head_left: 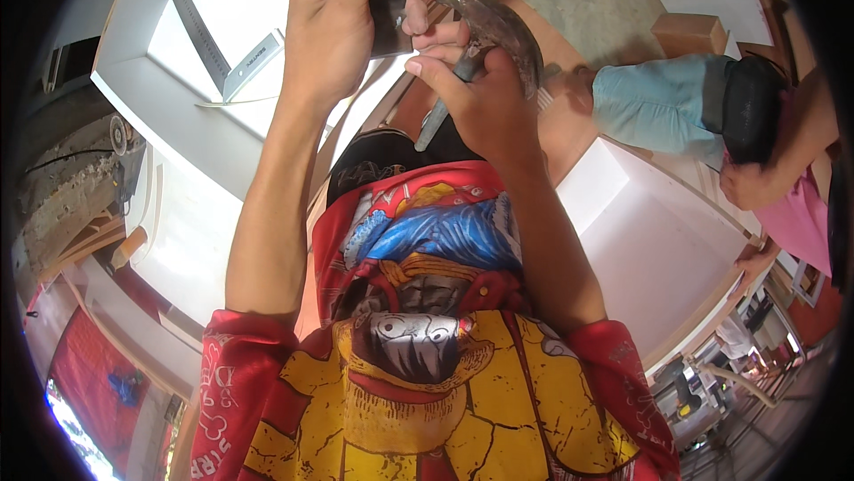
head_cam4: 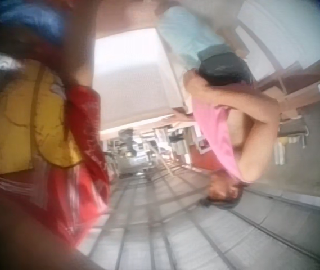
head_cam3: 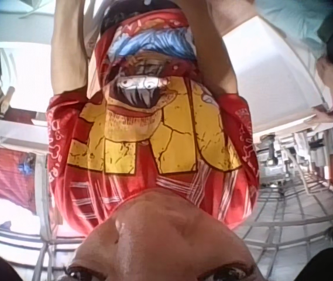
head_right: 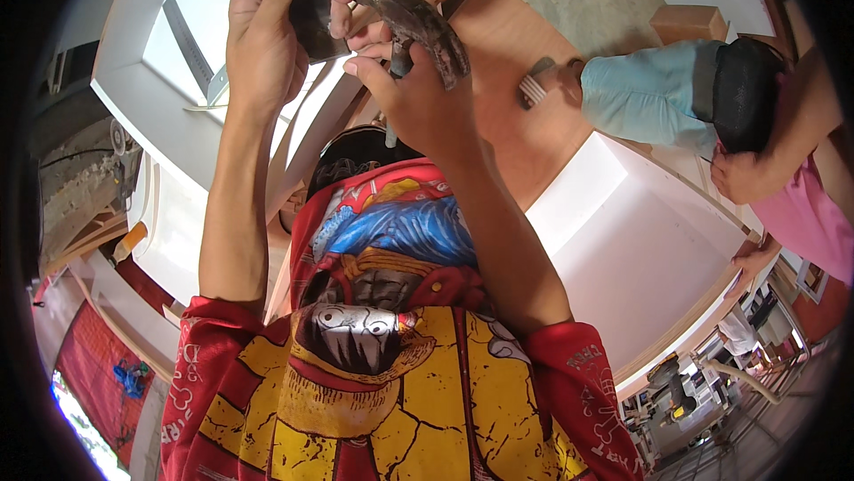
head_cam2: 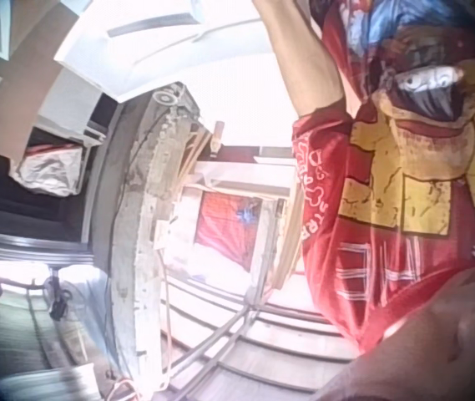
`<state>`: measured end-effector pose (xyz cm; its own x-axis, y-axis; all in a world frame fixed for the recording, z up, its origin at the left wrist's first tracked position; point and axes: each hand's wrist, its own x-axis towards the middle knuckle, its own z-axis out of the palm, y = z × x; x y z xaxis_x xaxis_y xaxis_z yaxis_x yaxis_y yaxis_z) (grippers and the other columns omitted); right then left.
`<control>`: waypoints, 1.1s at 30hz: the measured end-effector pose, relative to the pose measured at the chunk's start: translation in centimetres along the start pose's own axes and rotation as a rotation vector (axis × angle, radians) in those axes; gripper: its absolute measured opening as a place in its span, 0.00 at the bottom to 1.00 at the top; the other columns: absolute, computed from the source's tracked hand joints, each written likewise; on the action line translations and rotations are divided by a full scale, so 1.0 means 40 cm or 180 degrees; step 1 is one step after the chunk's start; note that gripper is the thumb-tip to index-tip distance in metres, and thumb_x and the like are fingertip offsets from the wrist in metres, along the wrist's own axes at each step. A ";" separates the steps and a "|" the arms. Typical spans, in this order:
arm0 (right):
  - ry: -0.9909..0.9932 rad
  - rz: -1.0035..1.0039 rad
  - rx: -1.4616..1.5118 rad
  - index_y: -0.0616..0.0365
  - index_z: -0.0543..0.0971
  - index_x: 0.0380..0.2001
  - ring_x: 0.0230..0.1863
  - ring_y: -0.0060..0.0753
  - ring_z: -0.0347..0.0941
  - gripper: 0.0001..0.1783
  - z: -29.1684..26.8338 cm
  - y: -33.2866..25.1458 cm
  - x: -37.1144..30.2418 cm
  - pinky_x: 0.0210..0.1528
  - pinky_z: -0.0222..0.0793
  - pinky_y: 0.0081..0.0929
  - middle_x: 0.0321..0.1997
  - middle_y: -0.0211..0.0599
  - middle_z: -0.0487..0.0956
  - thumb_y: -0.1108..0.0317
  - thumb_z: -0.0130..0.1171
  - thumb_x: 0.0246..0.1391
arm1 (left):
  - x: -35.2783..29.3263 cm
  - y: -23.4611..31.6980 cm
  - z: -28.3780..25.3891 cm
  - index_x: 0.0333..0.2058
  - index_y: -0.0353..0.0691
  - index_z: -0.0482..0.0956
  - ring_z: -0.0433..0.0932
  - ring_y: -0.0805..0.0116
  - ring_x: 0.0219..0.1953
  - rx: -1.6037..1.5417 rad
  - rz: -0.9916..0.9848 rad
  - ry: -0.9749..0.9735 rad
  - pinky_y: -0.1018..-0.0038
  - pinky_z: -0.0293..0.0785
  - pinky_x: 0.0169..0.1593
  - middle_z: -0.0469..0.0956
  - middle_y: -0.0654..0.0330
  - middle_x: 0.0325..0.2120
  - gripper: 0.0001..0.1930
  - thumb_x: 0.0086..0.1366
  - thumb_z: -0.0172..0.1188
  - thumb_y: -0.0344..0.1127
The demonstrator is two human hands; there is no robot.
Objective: The person uses a hammer and a red block to tap and align a white wooden cabinet component. They repeatedly position the block and strike it to adjust the fit of the piece. Another person is visible nearby handling a large wooden panel.
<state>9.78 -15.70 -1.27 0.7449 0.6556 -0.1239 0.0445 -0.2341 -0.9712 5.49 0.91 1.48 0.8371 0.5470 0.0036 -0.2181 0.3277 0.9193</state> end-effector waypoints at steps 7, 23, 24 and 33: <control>-0.0002 0.0297 0.0181 0.60 0.84 0.45 0.47 0.21 0.81 0.14 0.007 -0.005 -0.006 0.53 0.73 0.21 0.42 0.33 0.89 0.67 0.72 0.58 | -0.010 0.014 0.008 0.66 0.46 0.61 0.80 0.70 0.22 0.0278 0.0040 0.0014 0.76 0.77 0.26 0.81 0.57 0.30 0.22 0.82 0.50 0.48; 0.0135 0.0165 0.0072 0.60 0.86 0.40 0.43 0.19 0.81 0.10 0.007 -0.026 -0.005 0.49 0.74 0.21 0.40 0.27 0.88 0.67 0.72 0.57 | 0.015 0.000 -0.036 0.72 0.50 0.52 0.81 0.67 0.28 -0.0220 -0.0247 -0.0390 0.72 0.80 0.32 0.80 0.56 0.35 0.27 0.82 0.50 0.46; 0.0118 0.0202 0.0034 0.60 0.86 0.40 0.43 0.18 0.81 0.10 0.005 -0.035 -0.005 0.49 0.74 0.20 0.40 0.26 0.88 0.67 0.72 0.57 | 0.016 0.001 -0.036 0.72 0.50 0.52 0.81 0.67 0.28 -0.0209 -0.0306 -0.0352 0.72 0.80 0.32 0.80 0.56 0.35 0.27 0.82 0.50 0.46; 0.0097 0.0155 0.0635 0.64 0.77 0.42 0.44 0.19 0.82 0.13 0.011 -0.008 -0.005 0.50 0.75 0.20 0.41 0.32 0.86 0.73 0.71 0.58 | 0.031 0.012 -0.033 0.71 0.46 0.53 0.78 0.67 0.25 -0.0103 -0.0386 -0.0489 0.72 0.77 0.32 0.78 0.56 0.29 0.26 0.83 0.48 0.47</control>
<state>9.31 -15.45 -1.01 0.7628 0.6244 -0.1684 -0.1224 -0.1162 -0.9856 5.77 2.75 1.42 0.9245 0.3787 -0.0440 -0.1249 0.4100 0.9035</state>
